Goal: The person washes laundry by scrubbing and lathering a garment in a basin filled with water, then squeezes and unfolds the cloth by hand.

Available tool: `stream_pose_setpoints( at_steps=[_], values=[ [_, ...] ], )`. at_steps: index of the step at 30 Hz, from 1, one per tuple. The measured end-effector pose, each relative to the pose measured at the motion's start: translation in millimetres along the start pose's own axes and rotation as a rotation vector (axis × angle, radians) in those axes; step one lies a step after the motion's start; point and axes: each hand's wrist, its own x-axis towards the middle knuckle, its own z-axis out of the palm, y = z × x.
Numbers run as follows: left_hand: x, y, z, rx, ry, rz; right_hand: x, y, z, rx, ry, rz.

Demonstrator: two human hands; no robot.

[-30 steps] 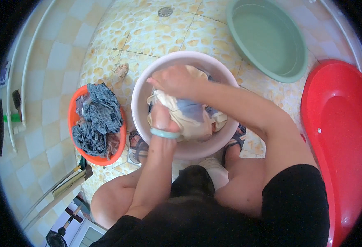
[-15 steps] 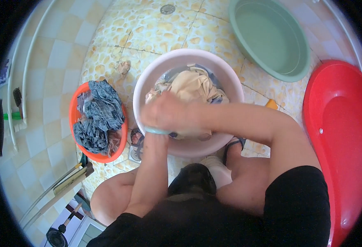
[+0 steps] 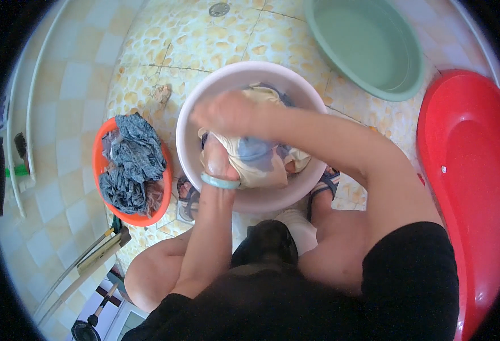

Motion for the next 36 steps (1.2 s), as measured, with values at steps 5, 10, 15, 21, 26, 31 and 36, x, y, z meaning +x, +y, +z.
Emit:
stream_pose_setpoints(
  at_steps=[5,10,15,21,26,31,36],
  values=[
    [-2,9,-22,0.283,-0.059,0.088,10,6,2,0.040,0.177,0.145],
    [-16,21,29,-0.049,0.137,-0.111,4,7,7,0.040,0.030,0.004],
    [-4,13,9,-0.008,0.068,-0.013,-4,-17,4,0.350,0.228,0.078],
    [-11,13,16,-0.056,-0.088,-0.078,3,2,1,0.221,0.104,0.125],
    [-3,16,8,-0.032,0.010,-0.055,-2,-33,0,0.447,0.146,0.183],
    [-4,9,14,-0.097,-0.031,-0.132,2,2,15,0.295,0.072,0.151],
    [7,2,-10,0.256,-0.029,0.041,-4,-25,11,0.304,0.146,0.236]
  ],
)
